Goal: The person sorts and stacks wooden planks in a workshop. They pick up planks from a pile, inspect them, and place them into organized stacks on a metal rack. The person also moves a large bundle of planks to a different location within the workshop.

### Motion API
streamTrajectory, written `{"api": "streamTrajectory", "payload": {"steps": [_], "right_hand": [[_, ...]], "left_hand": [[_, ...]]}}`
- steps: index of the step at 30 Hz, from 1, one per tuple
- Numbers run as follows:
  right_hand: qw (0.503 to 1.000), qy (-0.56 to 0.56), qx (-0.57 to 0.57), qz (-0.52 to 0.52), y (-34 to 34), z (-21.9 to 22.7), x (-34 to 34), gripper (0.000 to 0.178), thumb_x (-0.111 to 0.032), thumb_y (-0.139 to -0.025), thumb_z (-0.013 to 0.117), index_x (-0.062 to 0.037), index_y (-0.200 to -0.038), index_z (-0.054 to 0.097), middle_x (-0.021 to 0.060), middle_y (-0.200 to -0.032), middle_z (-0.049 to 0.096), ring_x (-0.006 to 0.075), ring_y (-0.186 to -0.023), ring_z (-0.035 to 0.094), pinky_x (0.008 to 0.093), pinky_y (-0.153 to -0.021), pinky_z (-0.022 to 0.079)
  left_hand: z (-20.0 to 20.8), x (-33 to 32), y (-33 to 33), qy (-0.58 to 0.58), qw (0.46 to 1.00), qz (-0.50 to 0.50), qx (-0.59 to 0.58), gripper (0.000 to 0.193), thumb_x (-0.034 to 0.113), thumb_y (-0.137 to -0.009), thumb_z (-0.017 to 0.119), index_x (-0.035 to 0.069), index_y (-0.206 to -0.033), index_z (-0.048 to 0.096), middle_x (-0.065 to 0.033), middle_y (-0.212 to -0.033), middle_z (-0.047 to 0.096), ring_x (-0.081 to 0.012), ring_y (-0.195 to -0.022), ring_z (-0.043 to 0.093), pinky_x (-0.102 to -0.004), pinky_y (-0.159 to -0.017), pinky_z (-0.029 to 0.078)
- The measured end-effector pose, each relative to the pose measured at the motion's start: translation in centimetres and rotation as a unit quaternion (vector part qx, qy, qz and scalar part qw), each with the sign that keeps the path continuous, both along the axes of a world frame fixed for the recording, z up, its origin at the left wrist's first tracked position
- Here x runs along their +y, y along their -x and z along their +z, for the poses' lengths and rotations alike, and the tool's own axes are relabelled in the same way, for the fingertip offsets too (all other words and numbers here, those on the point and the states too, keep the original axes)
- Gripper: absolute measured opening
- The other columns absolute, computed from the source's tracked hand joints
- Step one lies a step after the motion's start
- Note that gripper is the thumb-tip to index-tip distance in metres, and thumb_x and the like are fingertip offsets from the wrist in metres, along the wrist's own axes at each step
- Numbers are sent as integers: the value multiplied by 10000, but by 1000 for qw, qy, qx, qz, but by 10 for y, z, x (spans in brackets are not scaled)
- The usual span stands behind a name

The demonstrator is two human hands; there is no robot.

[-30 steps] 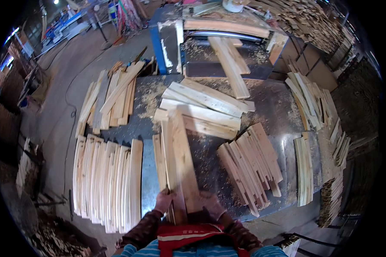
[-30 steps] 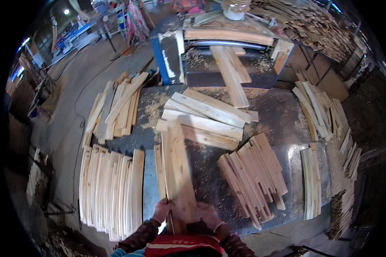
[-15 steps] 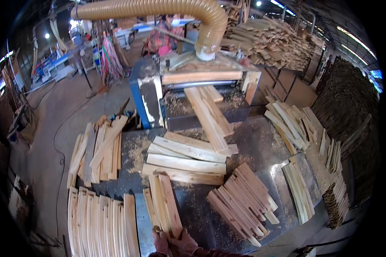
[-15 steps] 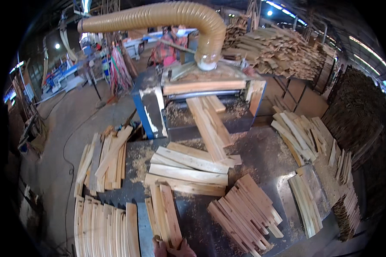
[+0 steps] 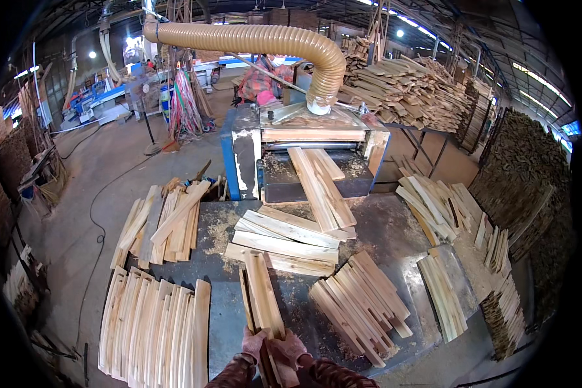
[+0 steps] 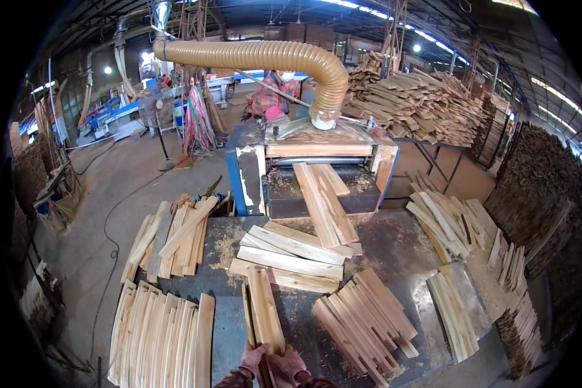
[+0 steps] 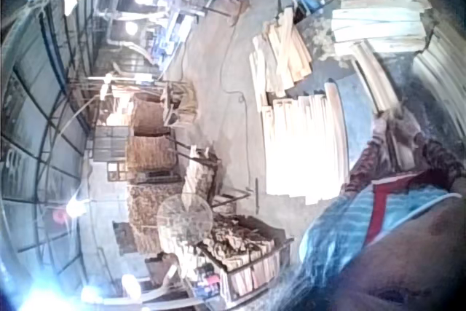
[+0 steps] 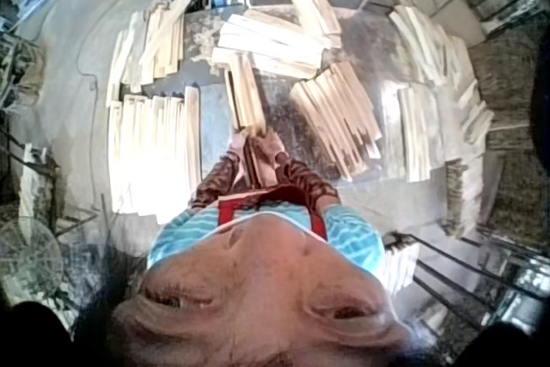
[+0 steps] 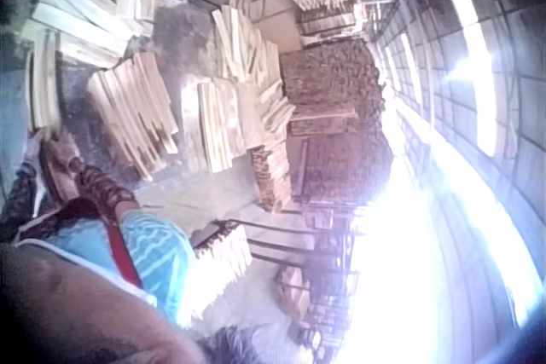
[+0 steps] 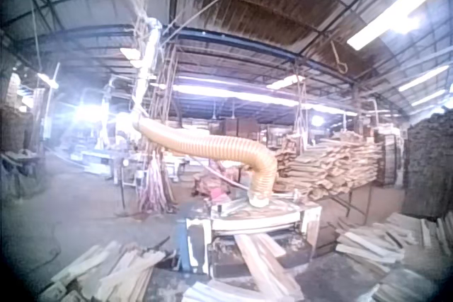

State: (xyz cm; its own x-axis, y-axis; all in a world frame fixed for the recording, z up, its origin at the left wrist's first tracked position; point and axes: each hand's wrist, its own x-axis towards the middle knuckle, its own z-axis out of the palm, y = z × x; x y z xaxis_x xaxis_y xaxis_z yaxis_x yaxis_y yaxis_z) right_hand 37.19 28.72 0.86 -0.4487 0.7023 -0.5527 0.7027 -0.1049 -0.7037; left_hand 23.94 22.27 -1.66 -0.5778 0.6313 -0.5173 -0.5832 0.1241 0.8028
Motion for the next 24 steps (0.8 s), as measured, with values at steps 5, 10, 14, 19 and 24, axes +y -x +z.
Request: {"api": "streamTrajectory", "payload": {"steps": [5, 10, 14, 19, 24], "right_hand": [[999, 7, -43, 33, -28, 3, -10, 821, -668, -892, 529, 25, -1327, 471, 336, -1176, 623, 462, -1134, 604, 468, -950, 493], [992, -41, -113, 38, -39, 51, -48, 828, -704, -912, 432, 2, -1343, 427, 345, -1348, 498, 475, -1197, 561, 512, -994, 466], [980, -45, -174, 83, -43, 21, -37, 785, -672, -926, 424, -28, -1375, 435, 298, -1324, 536, 474, -1191, 563, 511, -994, 468], [982, 60, -147, 108, -55, -20, 7, 711, -654, -940, 415, -51, -1294, 546, 279, -1215, 616, 422, -1153, 604, 476, -970, 481], [974, 5, -114, 193, -36, -24, 48, 686, -648, -942, 446, -35, -1161, 661, 262, -1115, 679, 402, -1093, 636, 444, -920, 499]], "left_hand": [[25, -19, -21, -36, 997, -63, -28, 447, 18, -822, 731, 41, -1231, 553, -71, -999, 679, -198, -887, 659, -346, -774, 554], [-12, -46, -29, 134, 965, -157, 161, 494, 150, -809, 756, 61, -1252, 556, -95, -1005, 704, -230, -903, 685, -363, -805, 548], [-29, -39, -28, 227, 939, -187, 176, 563, 294, -781, 762, 74, -1259, 561, -133, -1009, 711, -300, -941, 690, -403, -836, 541], [-12, -24, -38, 263, 913, -234, 207, 555, 308, -757, 759, 81, -1234, 587, -166, -1025, 710, -322, -970, 689, -420, -844, 535], [-11, -16, -45, 241, 916, -154, 281, 523, 348, -778, 722, 84, -1208, 585, -181, -1039, 709, -379, -994, 675, -459, -864, 520]]}}
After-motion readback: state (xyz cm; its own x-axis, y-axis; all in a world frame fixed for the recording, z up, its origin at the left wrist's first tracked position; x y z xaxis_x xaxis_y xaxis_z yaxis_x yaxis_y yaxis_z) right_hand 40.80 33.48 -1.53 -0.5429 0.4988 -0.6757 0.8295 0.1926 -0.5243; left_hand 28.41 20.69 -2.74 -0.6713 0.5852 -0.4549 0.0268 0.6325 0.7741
